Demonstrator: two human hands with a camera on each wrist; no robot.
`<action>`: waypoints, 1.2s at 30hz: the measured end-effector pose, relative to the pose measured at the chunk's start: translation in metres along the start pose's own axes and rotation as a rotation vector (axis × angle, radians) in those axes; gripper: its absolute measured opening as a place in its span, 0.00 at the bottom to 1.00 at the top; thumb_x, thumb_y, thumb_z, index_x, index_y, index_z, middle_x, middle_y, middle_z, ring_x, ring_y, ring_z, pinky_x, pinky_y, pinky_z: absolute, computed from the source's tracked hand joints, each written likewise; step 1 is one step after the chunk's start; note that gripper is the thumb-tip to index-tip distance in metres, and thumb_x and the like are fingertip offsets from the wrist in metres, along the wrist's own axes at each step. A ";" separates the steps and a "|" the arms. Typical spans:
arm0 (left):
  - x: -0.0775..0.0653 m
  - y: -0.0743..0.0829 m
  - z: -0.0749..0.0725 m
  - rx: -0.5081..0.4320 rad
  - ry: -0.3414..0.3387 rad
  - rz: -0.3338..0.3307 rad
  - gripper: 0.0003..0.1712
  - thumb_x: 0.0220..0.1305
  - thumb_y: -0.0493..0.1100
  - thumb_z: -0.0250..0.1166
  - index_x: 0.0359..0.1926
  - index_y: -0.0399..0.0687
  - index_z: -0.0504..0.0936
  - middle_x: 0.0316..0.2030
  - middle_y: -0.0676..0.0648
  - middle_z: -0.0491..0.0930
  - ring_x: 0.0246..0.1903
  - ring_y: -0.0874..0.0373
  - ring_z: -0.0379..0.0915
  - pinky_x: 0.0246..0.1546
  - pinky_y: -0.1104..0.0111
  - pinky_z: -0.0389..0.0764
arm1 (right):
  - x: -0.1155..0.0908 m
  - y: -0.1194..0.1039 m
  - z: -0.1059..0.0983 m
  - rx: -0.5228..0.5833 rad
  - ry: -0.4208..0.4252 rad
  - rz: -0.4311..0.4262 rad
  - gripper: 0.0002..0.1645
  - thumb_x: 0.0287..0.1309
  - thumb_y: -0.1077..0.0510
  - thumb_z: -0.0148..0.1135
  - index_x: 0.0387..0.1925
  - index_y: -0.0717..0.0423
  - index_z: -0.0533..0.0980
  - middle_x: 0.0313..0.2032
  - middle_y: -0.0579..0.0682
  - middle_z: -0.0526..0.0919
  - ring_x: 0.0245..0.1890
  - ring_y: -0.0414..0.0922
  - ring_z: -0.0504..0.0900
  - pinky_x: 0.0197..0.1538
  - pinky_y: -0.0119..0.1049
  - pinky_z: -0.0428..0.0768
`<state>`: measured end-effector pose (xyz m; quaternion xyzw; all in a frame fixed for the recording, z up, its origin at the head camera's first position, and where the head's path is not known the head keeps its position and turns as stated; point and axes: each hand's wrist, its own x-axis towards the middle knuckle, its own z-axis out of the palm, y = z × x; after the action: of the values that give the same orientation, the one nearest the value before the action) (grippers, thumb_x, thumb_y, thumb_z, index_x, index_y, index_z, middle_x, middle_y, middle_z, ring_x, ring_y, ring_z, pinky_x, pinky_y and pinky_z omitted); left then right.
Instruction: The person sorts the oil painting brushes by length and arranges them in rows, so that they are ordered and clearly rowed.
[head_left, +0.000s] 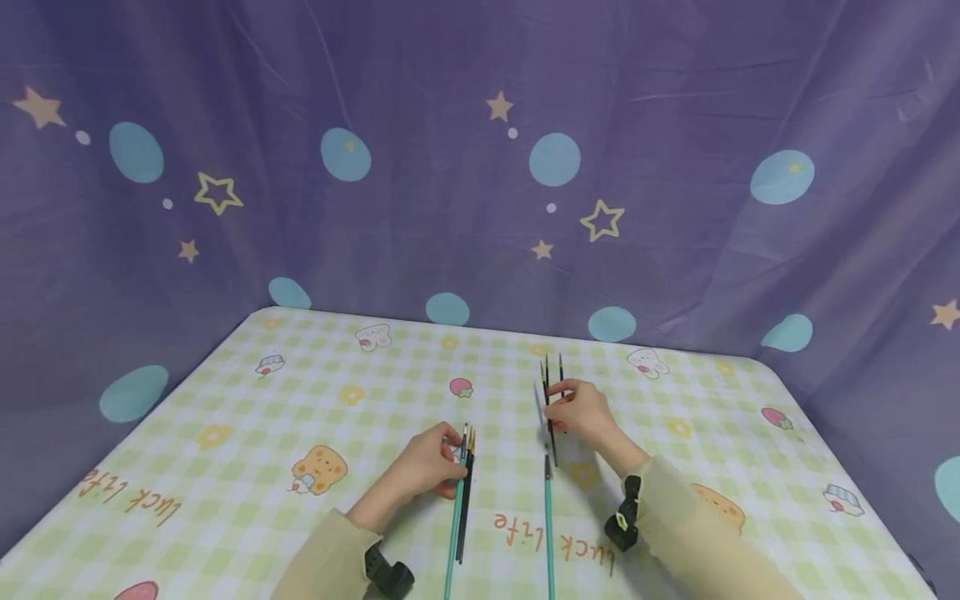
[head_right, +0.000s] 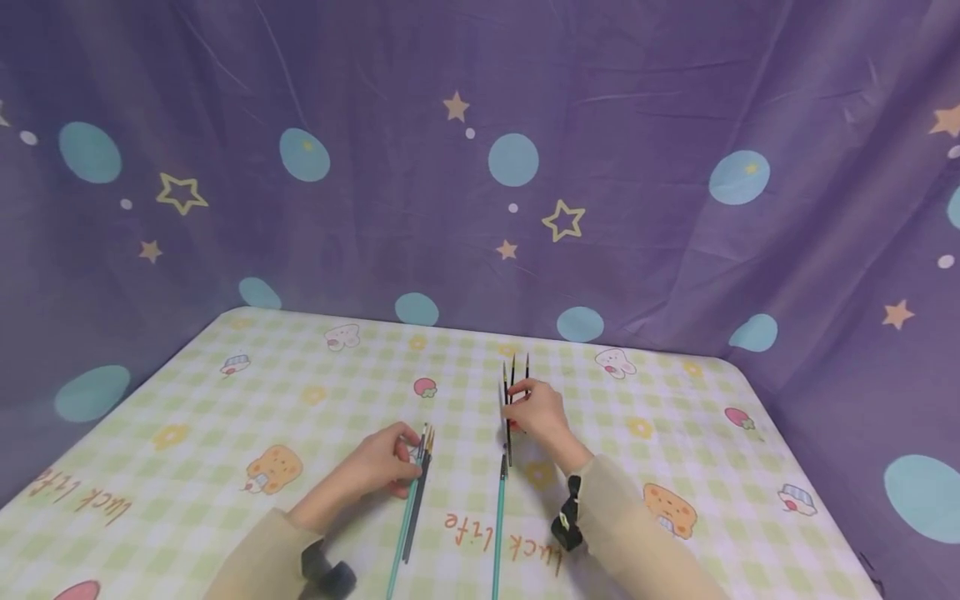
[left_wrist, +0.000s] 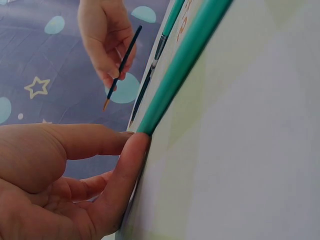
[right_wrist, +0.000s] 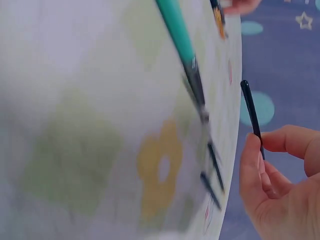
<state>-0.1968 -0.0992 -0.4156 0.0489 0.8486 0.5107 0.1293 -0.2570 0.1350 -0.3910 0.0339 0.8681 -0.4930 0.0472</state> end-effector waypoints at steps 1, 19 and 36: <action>0.000 0.000 0.000 0.001 0.001 0.000 0.20 0.49 0.29 0.64 0.44 0.35 0.69 0.24 0.44 0.67 0.12 0.59 0.70 0.14 0.68 0.80 | 0.003 0.002 -0.003 0.008 0.005 -0.003 0.20 0.44 0.67 0.62 0.44 0.61 0.75 0.29 0.55 0.81 0.20 0.44 0.81 0.28 0.37 0.84; 0.002 -0.001 -0.001 0.003 0.010 -0.008 0.21 0.48 0.29 0.64 0.45 0.35 0.69 0.25 0.44 0.67 0.12 0.59 0.71 0.15 0.69 0.80 | 0.051 0.028 -0.026 0.008 0.083 0.001 0.24 0.48 0.67 0.64 0.50 0.66 0.73 0.34 0.60 0.81 0.19 0.39 0.80 0.27 0.32 0.83; 0.001 -0.001 0.000 0.004 0.003 -0.009 0.21 0.48 0.29 0.64 0.44 0.36 0.69 0.25 0.44 0.67 0.13 0.58 0.71 0.15 0.68 0.80 | 0.062 0.040 -0.024 -0.044 0.110 0.009 0.21 0.47 0.68 0.63 0.46 0.67 0.74 0.33 0.61 0.81 0.17 0.35 0.77 0.25 0.29 0.82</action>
<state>-0.1981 -0.1000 -0.4168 0.0444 0.8502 0.5082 0.1302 -0.3160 0.1765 -0.4199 0.0641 0.8798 -0.4710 0.0022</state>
